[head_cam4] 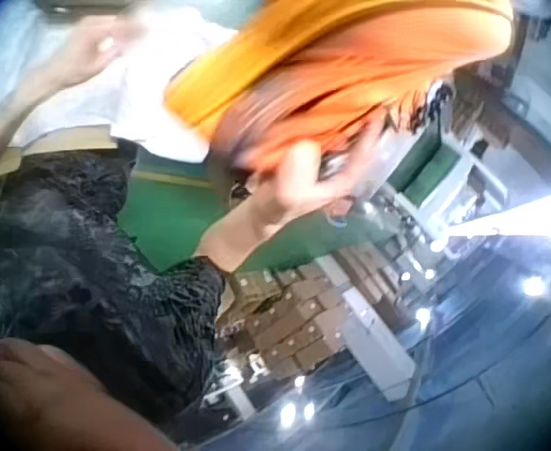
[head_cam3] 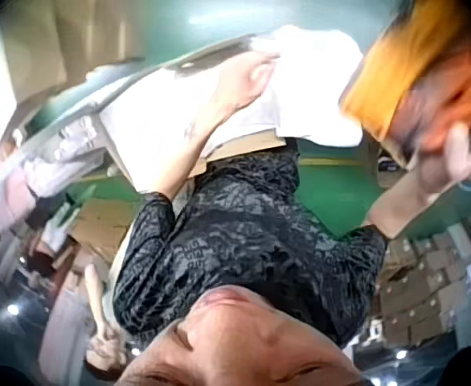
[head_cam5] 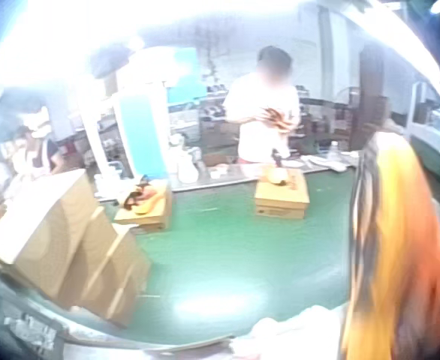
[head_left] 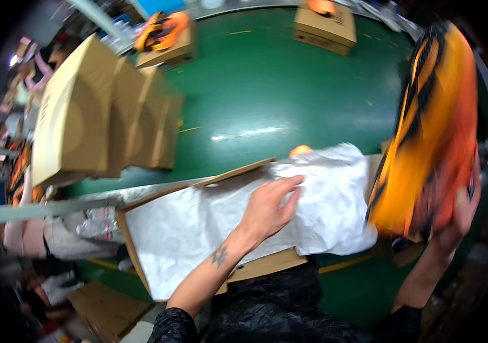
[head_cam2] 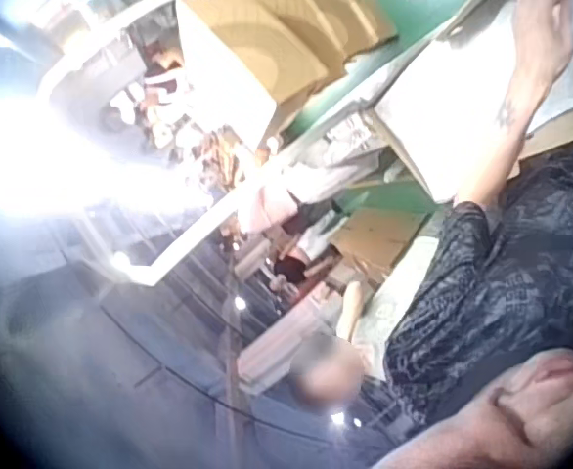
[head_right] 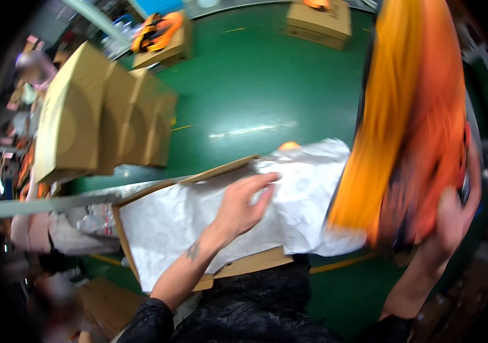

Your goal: The person packs orange and black sneakers into cardboard boxes labeled '361° kids' on a green conveyor belt. They place the shoes into the boxes, cover them with white tissue paper, close the lids, and pass the boxes down the line.

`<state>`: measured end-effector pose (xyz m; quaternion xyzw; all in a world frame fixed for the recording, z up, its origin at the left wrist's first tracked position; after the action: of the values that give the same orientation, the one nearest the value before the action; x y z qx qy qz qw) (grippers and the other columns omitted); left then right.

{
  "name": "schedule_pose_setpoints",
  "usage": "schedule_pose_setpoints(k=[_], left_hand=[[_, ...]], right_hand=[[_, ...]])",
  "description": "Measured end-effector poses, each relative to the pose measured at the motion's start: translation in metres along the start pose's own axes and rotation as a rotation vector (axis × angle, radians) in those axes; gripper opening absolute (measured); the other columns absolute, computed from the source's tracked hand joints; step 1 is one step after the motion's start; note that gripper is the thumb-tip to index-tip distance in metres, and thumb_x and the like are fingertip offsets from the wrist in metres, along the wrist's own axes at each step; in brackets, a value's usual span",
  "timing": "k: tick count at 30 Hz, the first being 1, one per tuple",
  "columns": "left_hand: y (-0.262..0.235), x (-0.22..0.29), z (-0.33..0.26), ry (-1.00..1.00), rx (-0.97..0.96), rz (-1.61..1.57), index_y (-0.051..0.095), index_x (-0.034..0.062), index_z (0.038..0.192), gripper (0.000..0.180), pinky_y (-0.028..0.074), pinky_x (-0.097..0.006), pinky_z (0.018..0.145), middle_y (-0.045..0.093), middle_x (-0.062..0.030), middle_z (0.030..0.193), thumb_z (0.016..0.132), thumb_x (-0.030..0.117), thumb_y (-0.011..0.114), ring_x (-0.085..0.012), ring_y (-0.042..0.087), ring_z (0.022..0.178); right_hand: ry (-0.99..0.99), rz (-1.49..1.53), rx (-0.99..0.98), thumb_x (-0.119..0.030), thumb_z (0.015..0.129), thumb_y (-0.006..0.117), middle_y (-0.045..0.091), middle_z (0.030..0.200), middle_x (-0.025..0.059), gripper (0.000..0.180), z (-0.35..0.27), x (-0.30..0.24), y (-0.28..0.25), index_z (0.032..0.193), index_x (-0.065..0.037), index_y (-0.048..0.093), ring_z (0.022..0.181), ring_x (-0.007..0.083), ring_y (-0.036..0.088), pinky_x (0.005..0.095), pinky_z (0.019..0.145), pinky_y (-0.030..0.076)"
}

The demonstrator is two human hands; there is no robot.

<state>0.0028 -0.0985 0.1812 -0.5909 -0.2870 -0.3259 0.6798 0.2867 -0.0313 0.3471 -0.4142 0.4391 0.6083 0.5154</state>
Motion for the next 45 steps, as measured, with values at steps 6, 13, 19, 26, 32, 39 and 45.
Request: schedule_pose_setpoints(k=[6, 13, 19, 26, 32, 39, 45], left_hand=[[-0.196, -0.085, -0.272, -0.742, 0.594, 0.508, 0.041, -0.0019, 0.136, 0.054, 0.040, -0.040, 0.100, 0.044, -0.0199, 0.137, 0.088, 0.011, 0.062, -0.0329, 0.047, 0.122], [-0.158, -0.143, -0.347, -1.092, 0.258, 0.459, 0.015, -0.0066, 0.147, 0.094, 0.030, -0.045, 0.110, 0.016, -0.0312, 0.151, 0.080, 0.022, 0.074, -0.0448, 0.025, 0.137], [-0.176, -0.131, -0.377, -1.338, 0.500, 0.611, 0.050, -0.0078, 0.120, 0.060, 0.037, -0.042, 0.104, 0.010, -0.0296, 0.149, 0.075, 0.022, 0.078, -0.0414, 0.033, 0.131], [-0.175, -0.150, -0.398, -1.072, 0.670, 0.262, 0.054, -0.0020, 0.090, 0.035, 0.044, -0.044, 0.080, 0.050, -0.0194, 0.096, 0.081, 0.025, 0.073, -0.0359, 0.053, 0.085], [-0.161, -0.135, -0.385, -1.205, 0.423, 0.384, 0.060, -0.0078, 0.103, 0.030, 0.048, -0.034, 0.073, 0.064, -0.0181, 0.099, 0.087, 0.016, 0.067, -0.0227, 0.061, 0.082], [-0.189, -0.066, -0.281, -0.662, 0.382, 0.159, 0.063, -0.0051, 0.104, 0.024, 0.047, -0.033, 0.083, 0.056, -0.0162, 0.117, 0.086, 0.011, 0.066, -0.0228, 0.057, 0.098], [0.009, -0.022, -0.115, -0.260, -0.443, -0.029, 0.057, 0.0000, 0.121, 0.039, 0.042, -0.042, 0.100, 0.058, -0.0193, 0.122, 0.085, 0.014, 0.066, -0.0340, 0.054, 0.117]], right_hand=[[0.881, 0.112, -0.472, -0.018, 0.079, 0.069, 0.061, 0.117, 0.0076, 0.059, -0.193, 0.179, 0.194, 0.130, 0.004, 0.050, 0.107, 0.0158, 0.056, 0.0286, 0.096, 0.042], [1.023, 0.175, -0.645, -0.007, 0.085, 0.063, 0.059, 0.119, 0.0103, 0.046, -0.244, 0.326, 0.247, 0.127, 0.005, 0.050, 0.109, 0.0170, 0.055, 0.0286, 0.094, 0.045], [1.061, 0.233, -0.635, -0.009, 0.086, 0.061, 0.056, 0.124, 0.0123, 0.047, -0.246, 0.320, 0.270, 0.129, 0.006, 0.048, 0.114, 0.0200, 0.052, 0.0309, 0.097, 0.043], [1.095, 0.413, -0.458, -0.011, 0.088, 0.058, 0.051, 0.130, 0.0146, 0.049, -0.234, 0.318, 0.253, 0.132, 0.006, 0.045, 0.119, 0.0234, 0.049, 0.0335, 0.100, 0.041], [1.028, 0.844, -0.106, -0.013, 0.089, 0.056, 0.047, 0.135, 0.0166, 0.050, -0.176, 0.315, 0.211, 0.134, 0.006, 0.042, 0.123, 0.0264, 0.046, 0.0358, 0.104, 0.040], [0.830, 1.265, 0.162, -0.014, 0.091, 0.053, 0.043, 0.141, 0.0189, 0.052, -0.110, 0.307, 0.165, 0.136, 0.006, 0.039, 0.128, 0.0298, 0.043, 0.0385, 0.107, 0.038], [0.767, 1.452, 0.375, -0.016, 0.092, 0.051, 0.039, 0.146, 0.0209, 0.054, -0.102, 0.314, 0.146, 0.138, 0.007, 0.036, 0.133, 0.0327, 0.041, 0.0408, 0.110, 0.036]])
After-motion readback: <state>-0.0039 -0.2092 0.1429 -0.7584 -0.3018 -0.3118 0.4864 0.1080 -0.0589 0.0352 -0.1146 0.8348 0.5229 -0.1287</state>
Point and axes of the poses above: each hand's wrist, its own z-axis towards the middle knuckle, its own y-axis out of the palm, x = y × z, the point moved 10 cm from there along z, towards the middle knuckle
